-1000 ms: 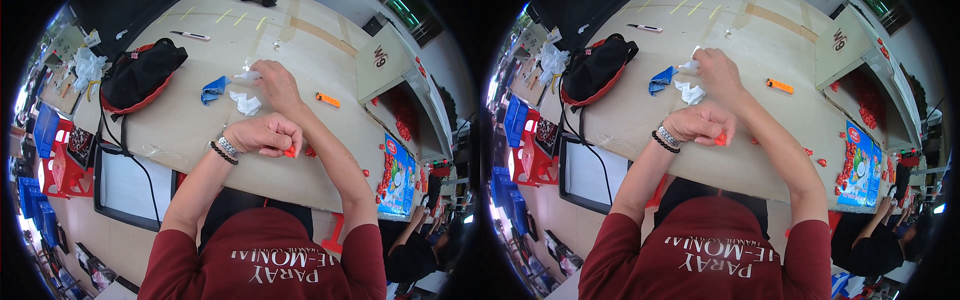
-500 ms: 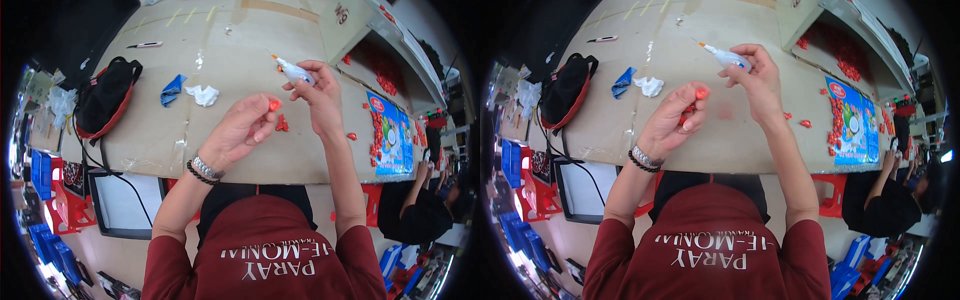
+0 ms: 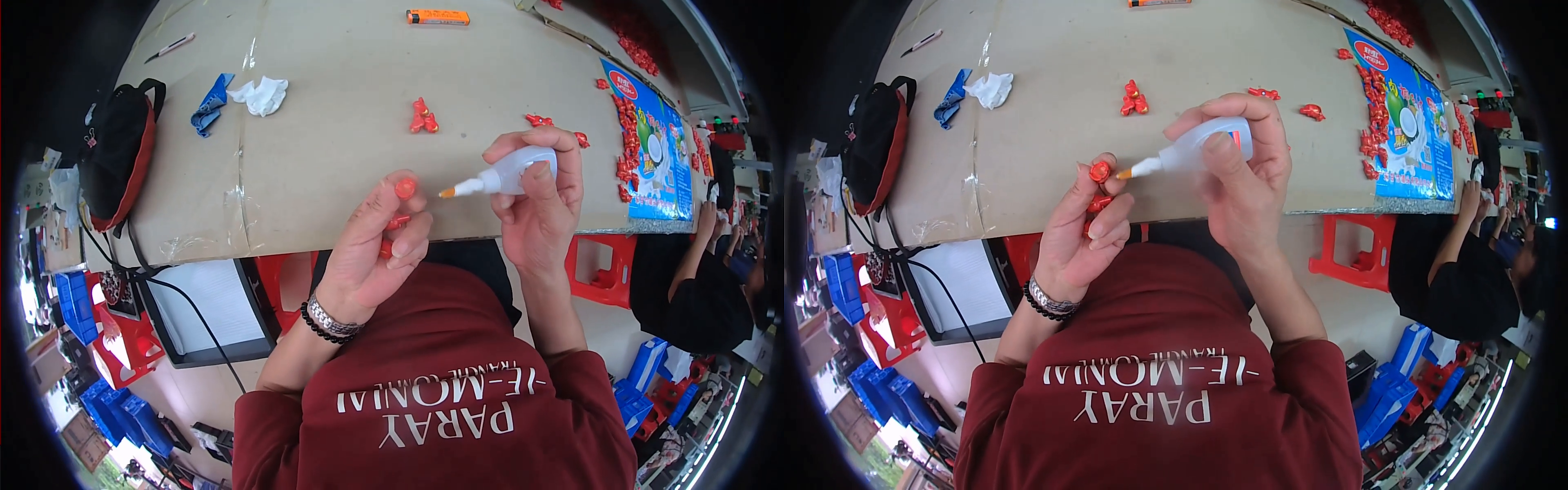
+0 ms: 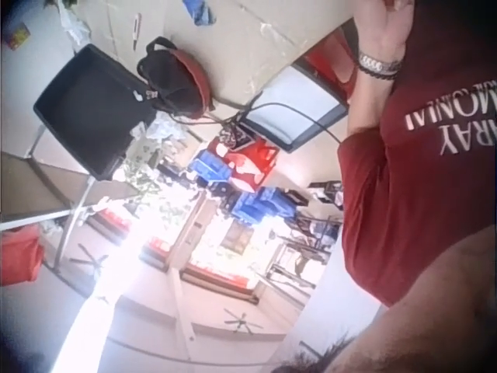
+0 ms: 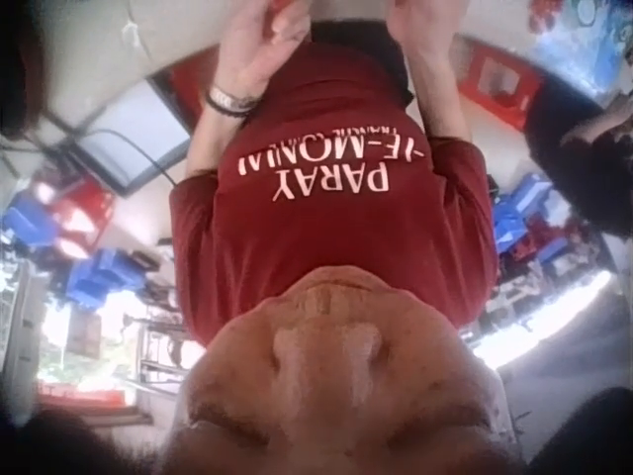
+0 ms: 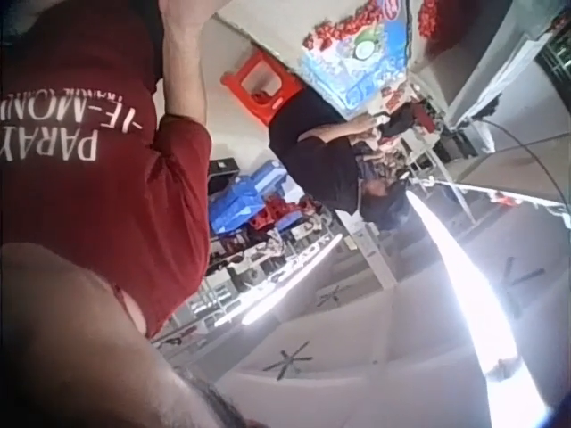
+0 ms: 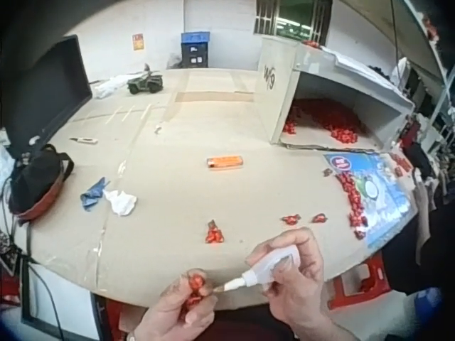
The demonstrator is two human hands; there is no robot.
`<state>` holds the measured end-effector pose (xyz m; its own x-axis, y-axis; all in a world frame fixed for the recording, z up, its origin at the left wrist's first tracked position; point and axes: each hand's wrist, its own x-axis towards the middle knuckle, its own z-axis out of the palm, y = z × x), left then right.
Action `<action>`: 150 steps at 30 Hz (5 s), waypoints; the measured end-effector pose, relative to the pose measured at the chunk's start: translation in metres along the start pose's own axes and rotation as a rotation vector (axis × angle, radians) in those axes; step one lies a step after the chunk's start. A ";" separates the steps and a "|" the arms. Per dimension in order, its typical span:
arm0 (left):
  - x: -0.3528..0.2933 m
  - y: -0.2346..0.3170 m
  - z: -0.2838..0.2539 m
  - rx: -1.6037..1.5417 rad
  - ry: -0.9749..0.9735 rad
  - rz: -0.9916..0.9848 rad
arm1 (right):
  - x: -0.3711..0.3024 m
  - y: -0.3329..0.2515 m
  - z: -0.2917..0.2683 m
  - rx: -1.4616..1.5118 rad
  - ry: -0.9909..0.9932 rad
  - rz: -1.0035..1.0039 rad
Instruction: The person applies glue from a bottle to small red plastic pieces, then joins them together by hand.
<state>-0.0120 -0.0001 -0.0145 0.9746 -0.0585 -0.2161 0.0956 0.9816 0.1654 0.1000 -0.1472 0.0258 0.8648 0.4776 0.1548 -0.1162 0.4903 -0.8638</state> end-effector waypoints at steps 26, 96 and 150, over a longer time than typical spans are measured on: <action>0.000 -0.007 -0.004 0.147 0.013 0.080 | -0.013 0.016 0.003 -0.405 -0.089 -0.378; -0.006 -0.005 0.012 0.203 0.099 0.190 | -0.012 0.007 0.009 -0.479 -0.070 -0.556; -0.009 -0.005 0.010 0.212 0.023 0.287 | -0.012 0.009 0.015 -0.625 -0.153 -0.704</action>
<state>-0.0197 -0.0066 -0.0042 0.9632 0.2204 -0.1536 -0.1388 0.8978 0.4180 0.0816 -0.1373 0.0234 0.5581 0.3334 0.7598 0.7273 0.2442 -0.6414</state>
